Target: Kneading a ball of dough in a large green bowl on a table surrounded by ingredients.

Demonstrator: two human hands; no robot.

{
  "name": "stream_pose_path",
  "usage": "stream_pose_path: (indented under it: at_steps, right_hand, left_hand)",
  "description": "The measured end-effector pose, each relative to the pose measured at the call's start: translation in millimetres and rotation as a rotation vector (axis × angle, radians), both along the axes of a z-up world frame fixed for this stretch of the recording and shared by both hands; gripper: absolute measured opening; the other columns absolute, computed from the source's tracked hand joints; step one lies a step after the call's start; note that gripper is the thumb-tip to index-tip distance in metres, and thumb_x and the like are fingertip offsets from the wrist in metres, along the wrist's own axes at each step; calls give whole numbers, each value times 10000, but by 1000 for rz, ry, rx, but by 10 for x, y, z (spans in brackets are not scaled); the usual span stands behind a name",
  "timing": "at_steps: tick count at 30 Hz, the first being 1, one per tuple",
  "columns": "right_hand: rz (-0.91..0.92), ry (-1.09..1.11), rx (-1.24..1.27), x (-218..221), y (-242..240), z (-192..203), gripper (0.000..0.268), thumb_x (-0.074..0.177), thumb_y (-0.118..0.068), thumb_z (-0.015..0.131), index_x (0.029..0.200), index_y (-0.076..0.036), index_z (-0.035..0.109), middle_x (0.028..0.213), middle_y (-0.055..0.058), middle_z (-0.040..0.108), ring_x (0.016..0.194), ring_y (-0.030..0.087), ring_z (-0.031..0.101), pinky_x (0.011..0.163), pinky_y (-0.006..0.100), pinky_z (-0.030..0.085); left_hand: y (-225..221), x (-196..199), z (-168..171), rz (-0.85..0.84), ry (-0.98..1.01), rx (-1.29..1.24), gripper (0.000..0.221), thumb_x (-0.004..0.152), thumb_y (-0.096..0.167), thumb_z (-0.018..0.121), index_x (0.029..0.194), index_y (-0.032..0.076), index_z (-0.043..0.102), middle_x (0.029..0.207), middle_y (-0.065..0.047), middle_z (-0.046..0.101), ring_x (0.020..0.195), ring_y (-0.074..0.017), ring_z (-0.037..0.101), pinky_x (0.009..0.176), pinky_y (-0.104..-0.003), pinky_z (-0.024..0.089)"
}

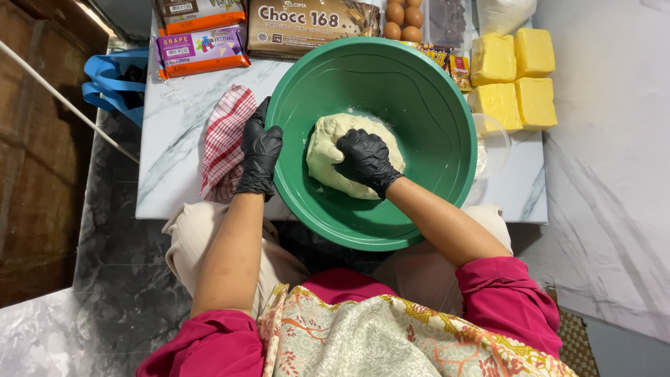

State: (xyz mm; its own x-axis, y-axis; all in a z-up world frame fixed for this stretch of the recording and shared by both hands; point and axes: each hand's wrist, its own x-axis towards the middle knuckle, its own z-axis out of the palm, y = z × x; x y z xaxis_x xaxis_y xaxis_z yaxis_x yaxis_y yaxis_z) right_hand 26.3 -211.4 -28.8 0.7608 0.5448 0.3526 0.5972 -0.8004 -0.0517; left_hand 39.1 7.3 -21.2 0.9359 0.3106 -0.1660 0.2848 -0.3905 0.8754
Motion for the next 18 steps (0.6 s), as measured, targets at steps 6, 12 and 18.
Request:
stream_pose_path:
  at_steps: [6,12,18]
  right_hand:
    - [-274,601,-97,-214,95,390,816,524,-502,717,1210,-264,344,1214,153,360,1237,404,240,949,660,126]
    - [-423,808,-269,-443,179,987,1130,545,-322,789,1375,-330,23,1424,171,52,1300,393,37,932,679,153]
    - [-335,789,-317,-199,392,1179,1157,500,-370,807,1360,-405,34,1415,202,75,1281,441,96,897,685,192]
  left_hand:
    - [2,18,15,-8,-15,38,494,688,180,479,1168,296,504,1026,-60,593,994,-308,538,893,-426,415]
    - [4,-58,68,0,6,57,485,699,202,477,1165,338,498,1019,-20,600,982,-280,548,904,-409,401]
    - [26,-99,151,-82,71,-8,587,669,234,479,1231,393,412,1291,-9,425,1121,-291,455,959,-400,370]
